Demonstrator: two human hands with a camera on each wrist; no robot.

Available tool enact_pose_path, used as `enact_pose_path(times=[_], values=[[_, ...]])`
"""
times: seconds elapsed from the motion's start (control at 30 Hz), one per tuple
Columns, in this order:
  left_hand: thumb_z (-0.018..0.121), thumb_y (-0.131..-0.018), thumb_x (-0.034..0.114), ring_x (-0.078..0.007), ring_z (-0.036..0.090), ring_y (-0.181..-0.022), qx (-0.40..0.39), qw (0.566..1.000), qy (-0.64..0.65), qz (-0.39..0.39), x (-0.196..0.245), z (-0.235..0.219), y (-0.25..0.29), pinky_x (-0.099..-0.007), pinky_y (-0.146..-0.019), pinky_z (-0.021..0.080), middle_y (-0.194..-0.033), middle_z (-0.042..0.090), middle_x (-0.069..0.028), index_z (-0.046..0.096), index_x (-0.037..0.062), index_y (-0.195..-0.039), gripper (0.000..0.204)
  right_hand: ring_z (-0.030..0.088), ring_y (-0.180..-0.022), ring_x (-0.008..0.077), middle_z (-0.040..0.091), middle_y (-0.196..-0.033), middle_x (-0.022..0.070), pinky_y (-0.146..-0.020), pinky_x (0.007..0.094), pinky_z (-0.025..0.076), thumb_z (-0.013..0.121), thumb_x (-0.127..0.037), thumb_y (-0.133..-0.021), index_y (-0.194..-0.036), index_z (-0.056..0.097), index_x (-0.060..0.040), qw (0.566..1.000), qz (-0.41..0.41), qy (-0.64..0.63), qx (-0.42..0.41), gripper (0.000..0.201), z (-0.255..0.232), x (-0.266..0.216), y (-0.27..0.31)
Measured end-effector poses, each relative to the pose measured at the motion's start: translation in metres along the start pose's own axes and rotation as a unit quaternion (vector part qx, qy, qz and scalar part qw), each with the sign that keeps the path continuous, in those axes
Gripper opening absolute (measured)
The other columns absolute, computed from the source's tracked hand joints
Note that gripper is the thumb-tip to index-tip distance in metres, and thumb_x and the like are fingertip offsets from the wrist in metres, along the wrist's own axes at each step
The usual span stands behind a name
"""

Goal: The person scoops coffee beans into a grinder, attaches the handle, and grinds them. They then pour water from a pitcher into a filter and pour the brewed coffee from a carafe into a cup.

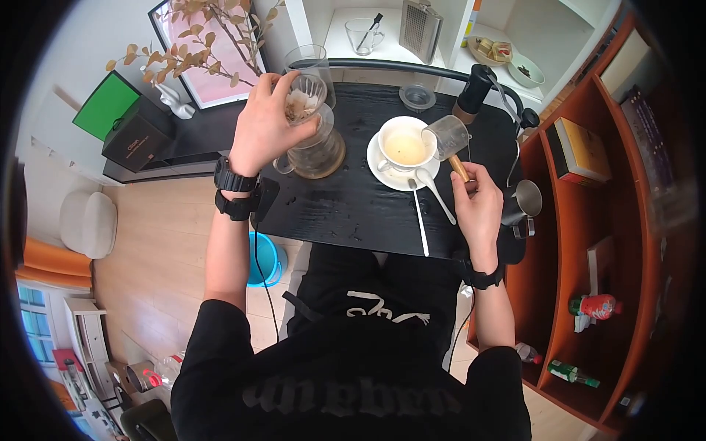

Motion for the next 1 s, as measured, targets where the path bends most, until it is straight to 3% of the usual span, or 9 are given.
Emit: enact_pose_path(times=[0.1, 0.2, 0.43, 0.63, 0.67, 0.77, 0.8, 1.0], values=[[0.077, -0.071, 0.034, -0.036, 0.059, -0.108, 0.004, 1.0, 0.002, 0.005, 0.001, -0.001, -0.001, -0.0432, -0.087, 0.054, -0.118, 0.055, -0.0168, 0.056, 0.0084, -0.131, 0.069, 0.063, -0.06, 0.008, 0.071, -0.082, 0.0058, -0.054, 0.023, 0.049, 0.066, -0.015, -0.095, -0.107, 0.067, 0.0025, 0.993, 0.08, -0.085, -0.004, 0.021, 0.0, 0.005, 0.0], [0.079, -0.069, 0.034, -0.0365, 0.059, -0.108, 0.01, 1.0, 0.005, 0.014, 0.001, 0.0, -0.001, -0.0434, -0.084, 0.055, -0.119, 0.055, -0.0174, 0.057, 0.0075, -0.129, 0.069, 0.063, -0.059, 0.0075, 0.072, -0.082, 0.0059, -0.051, 0.0215, 0.048, 0.06, -0.02, -0.099, -0.107, 0.067, 0.0023, 0.954, 0.199, -0.218, -0.056, 0.025, -0.001, 0.024, -0.002], [0.079, -0.069, 0.034, -0.0348, 0.058, -0.109, -0.001, 1.0, -0.005, 0.007, 0.004, 0.0, -0.002, -0.0421, -0.085, 0.055, -0.119, 0.055, -0.0166, 0.057, 0.0081, -0.13, 0.07, 0.062, -0.054, 0.0077, 0.073, -0.08, 0.0059, -0.046, 0.0215, 0.046, 0.055, -0.026, -0.101, -0.107, 0.068, 0.0035, 0.966, 0.23, -0.075, -0.088, 0.032, -0.007, 0.039, 0.0], [0.079, -0.069, 0.033, -0.0349, 0.058, -0.109, -0.011, 1.0, -0.008, 0.005, 0.005, -0.001, -0.002, -0.0426, -0.085, 0.055, -0.12, 0.054, -0.0166, 0.056, 0.0079, -0.131, 0.071, 0.064, -0.054, 0.0163, 0.069, -0.065, 0.0072, -0.055, 0.032, 0.048, 0.059, -0.032, -0.097, -0.102, 0.07, 0.001, 0.972, 0.19, 0.051, -0.13, 0.036, -0.003, 0.042, -0.001], [0.079, -0.069, 0.033, -0.0349, 0.058, -0.109, -0.01, 1.0, -0.008, 0.005, 0.005, -0.002, -0.001, -0.0427, -0.085, 0.055, -0.12, 0.054, -0.0166, 0.055, 0.0078, -0.131, 0.071, 0.065, -0.055, 0.0199, 0.066, -0.06, 0.0094, -0.059, 0.0343, 0.048, 0.06, -0.036, -0.096, -0.099, 0.071, -0.0004, 0.976, 0.168, 0.061, -0.122, 0.037, -0.003, 0.044, 0.0], [0.079, -0.069, 0.034, -0.035, 0.058, -0.109, -0.015, 1.0, 0.0, 0.006, 0.005, -0.002, -0.002, -0.043, -0.085, 0.055, -0.119, 0.054, -0.0164, 0.055, 0.0077, -0.131, 0.071, 0.063, -0.054, 0.0205, 0.064, -0.058, 0.01, -0.056, 0.0347, 0.046, 0.061, -0.037, -0.096, -0.099, 0.071, -0.0004, 0.98, 0.154, 0.095, -0.084, 0.038, -0.014, 0.033, 0.001], [0.079, -0.072, 0.039, -0.0356, 0.057, -0.111, -0.034, 0.999, -0.003, 0.0, 0.005, -0.002, -0.002, -0.0434, -0.087, 0.054, -0.121, 0.053, -0.0183, 0.055, 0.0052, -0.132, 0.073, 0.057, -0.05, 0.0173, 0.057, -0.054, 0.0082, -0.053, 0.0335, 0.042, 0.063, -0.035, -0.095, -0.098, 0.071, -0.0003, 0.984, 0.143, 0.086, -0.066, 0.035, -0.018, 0.031, 0.003], [0.078, -0.074, 0.048, -0.0385, 0.056, -0.115, -0.04, 0.998, 0.041, 0.026, 0.004, -0.008, -0.003, -0.0443, -0.093, 0.051, -0.124, 0.053, -0.024, 0.046, -0.0019, -0.137, 0.087, 0.046, -0.051, 0.0055, 0.05, -0.055, -0.0002, -0.051, 0.0256, 0.036, 0.065, -0.021, -0.096, -0.104, 0.068, -0.0005, 0.99, 0.112, -0.058, -0.067, 0.023, -0.036, 0.018, 0.021]])
Point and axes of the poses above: each hand's wrist, its own y-axis away from the middle knuckle, its own z-axis out of the palm, x = y × z, the point moved 4 cm from there along -y, towards the middle knuckle
